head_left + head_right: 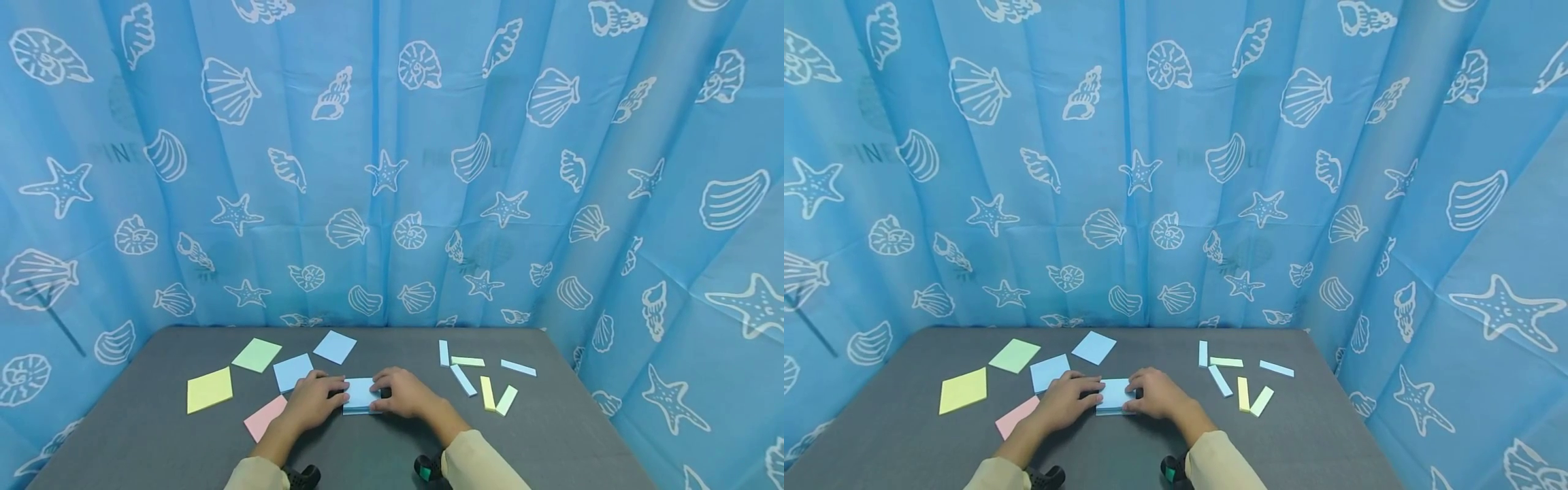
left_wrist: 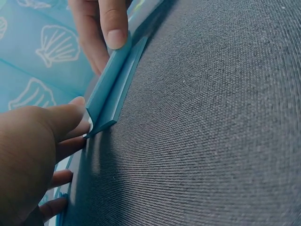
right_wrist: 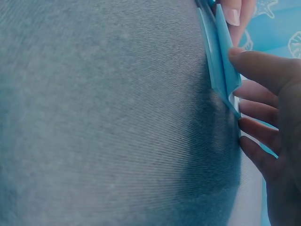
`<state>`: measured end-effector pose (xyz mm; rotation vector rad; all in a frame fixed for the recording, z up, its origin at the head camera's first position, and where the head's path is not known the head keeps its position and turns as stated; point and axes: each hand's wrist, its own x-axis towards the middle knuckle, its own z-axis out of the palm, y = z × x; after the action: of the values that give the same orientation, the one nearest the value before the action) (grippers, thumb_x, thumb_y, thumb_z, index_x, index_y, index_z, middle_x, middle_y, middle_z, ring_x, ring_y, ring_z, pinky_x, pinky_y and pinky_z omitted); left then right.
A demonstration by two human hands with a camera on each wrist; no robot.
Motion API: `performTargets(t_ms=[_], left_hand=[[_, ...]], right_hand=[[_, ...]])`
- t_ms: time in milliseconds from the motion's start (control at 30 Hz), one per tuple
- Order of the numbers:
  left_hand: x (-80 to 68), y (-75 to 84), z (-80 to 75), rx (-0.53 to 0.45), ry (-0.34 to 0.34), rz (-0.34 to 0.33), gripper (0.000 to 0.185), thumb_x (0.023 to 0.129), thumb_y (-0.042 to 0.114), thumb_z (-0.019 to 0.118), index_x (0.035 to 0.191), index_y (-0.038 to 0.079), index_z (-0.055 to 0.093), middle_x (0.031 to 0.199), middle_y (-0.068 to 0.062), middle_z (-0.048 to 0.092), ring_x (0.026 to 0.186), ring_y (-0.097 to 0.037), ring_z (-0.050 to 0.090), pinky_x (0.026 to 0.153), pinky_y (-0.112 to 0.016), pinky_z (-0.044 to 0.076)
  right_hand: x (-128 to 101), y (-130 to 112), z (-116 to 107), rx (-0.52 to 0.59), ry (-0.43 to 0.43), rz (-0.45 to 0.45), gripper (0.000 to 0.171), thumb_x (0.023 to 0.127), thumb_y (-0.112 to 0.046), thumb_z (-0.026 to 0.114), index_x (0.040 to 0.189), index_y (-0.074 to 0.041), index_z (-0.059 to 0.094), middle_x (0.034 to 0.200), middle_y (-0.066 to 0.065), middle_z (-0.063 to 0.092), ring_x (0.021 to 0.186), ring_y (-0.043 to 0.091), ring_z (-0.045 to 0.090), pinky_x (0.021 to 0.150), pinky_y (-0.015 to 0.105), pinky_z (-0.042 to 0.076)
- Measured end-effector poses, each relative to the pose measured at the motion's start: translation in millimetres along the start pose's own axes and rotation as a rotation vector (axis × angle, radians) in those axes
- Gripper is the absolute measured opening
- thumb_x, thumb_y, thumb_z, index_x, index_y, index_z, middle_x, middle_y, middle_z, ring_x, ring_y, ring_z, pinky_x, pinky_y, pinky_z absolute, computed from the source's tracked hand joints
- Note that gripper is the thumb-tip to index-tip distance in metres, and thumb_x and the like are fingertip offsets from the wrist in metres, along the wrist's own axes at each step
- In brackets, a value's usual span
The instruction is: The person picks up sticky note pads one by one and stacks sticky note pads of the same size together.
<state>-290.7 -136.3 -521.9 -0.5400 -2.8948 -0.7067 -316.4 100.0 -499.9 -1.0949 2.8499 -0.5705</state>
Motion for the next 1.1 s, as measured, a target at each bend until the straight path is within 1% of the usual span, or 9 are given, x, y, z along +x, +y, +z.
performTargets(t_ms=[167, 400, 533, 633, 733, 900, 1000, 1100], left_hand=[[0.2, -0.6, 1.5, 0.002, 0.007, -0.002, 0.033, 0.093, 0.037, 0.064, 0.119, 0.018, 0.072, 0.126, 0.002, 0.064, 0.12, -0.032, 0.049, 0.095, -0.057, 0.036], [0.2, -0.2, 0.8, 0.002, -0.006, -0.012, 0.035, 0.092, 0.038, 0.064, 0.12, 0.019, 0.071, 0.127, 0.003, 0.064, 0.121, -0.032, 0.048, 0.096, -0.057, 0.035], [-0.5, 1.7, -0.6, 0.007, -0.021, -0.015, 0.038, 0.088, 0.038, 0.069, 0.121, 0.018, 0.071, 0.127, 0.003, 0.063, 0.121, -0.033, 0.048, 0.095, -0.058, 0.036], [-1.1, 2.7, -0.2, 0.025, -0.028, 0.0, 0.042, 0.085, 0.038, 0.073, 0.122, 0.018, 0.07, 0.128, 0.002, 0.063, 0.12, -0.033, 0.049, 0.094, -0.059, 0.037], [-1.7, 3.2, 0.8, 0.033, -0.034, 0.011, 0.045, 0.083, 0.039, 0.074, 0.123, 0.018, 0.07, 0.129, 0.001, 0.062, 0.121, -0.033, 0.048, 0.095, -0.058, 0.037], [-2.6, 3.8, 1.4, 0.023, -0.047, -0.001, 0.045, 0.084, 0.039, 0.073, 0.124, 0.018, 0.069, 0.129, 0.0, 0.062, 0.123, -0.034, 0.047, 0.096, -0.059, 0.036], [-3.0, 4.6, 0.3, 0.032, -0.05, -0.006, 0.045, 0.084, 0.038, 0.073, 0.124, 0.018, 0.069, 0.129, -0.001, 0.062, 0.123, -0.034, 0.047, 0.096, -0.059, 0.036], [-3.7, 5.7, -1.5, 0.039, -0.051, -0.008, 0.045, 0.084, 0.038, 0.073, 0.124, 0.017, 0.069, 0.129, -0.001, 0.062, 0.123, -0.034, 0.047, 0.096, -0.059, 0.036]], right_hand=[[0, 0, 2, 0.009, 0.006, 0.018, 0.037, 0.088, -0.039, 0.072, 0.115, -0.014, 0.073, 0.125, 0.002, 0.062, 0.119, 0.022, 0.054, 0.099, 0.041, 0.043], [-1, 0, 2, 0.035, 0.006, 0.041, 0.037, 0.086, -0.038, 0.074, 0.115, -0.015, 0.072, 0.125, 0.001, 0.062, 0.119, 0.022, 0.053, 0.099, 0.043, 0.043], [-1, 1, 2, 0.064, -0.007, 0.048, 0.039, 0.085, -0.04, 0.074, 0.116, -0.016, 0.071, 0.127, 0.002, 0.06, 0.121, 0.022, 0.051, 0.101, 0.044, 0.041], [-3, 3, 3, 0.091, -0.004, 0.044, 0.042, 0.085, -0.041, 0.074, 0.118, -0.015, 0.07, 0.131, 0.004, 0.058, 0.124, 0.025, 0.049, 0.102, 0.046, 0.039], [-6, 5, 5, 0.111, 0.01, 0.04, 0.047, 0.085, -0.042, 0.074, 0.122, -0.014, 0.068, 0.135, 0.007, 0.056, 0.126, 0.027, 0.047, 0.103, 0.047, 0.038], [-11, 9, 8, 0.129, 0.025, 0.03, 0.054, 0.085, -0.039, 0.074, 0.13, -0.011, 0.063, 0.139, 0.007, 0.054, 0.13, 0.029, 0.044, 0.104, 0.05, 0.036], [-13, 11, 9, 0.135, 0.029, 0.026, 0.055, 0.085, -0.039, 0.074, 0.132, -0.011, 0.061, 0.14, 0.007, 0.053, 0.132, 0.029, 0.043, 0.104, 0.051, 0.035], [-13, 12, 10, 0.154, 0.03, 0.04, 0.056, 0.086, -0.04, 0.073, 0.133, -0.012, 0.061, 0.142, 0.005, 0.052, 0.134, 0.027, 0.041, 0.105, 0.051, 0.034]])
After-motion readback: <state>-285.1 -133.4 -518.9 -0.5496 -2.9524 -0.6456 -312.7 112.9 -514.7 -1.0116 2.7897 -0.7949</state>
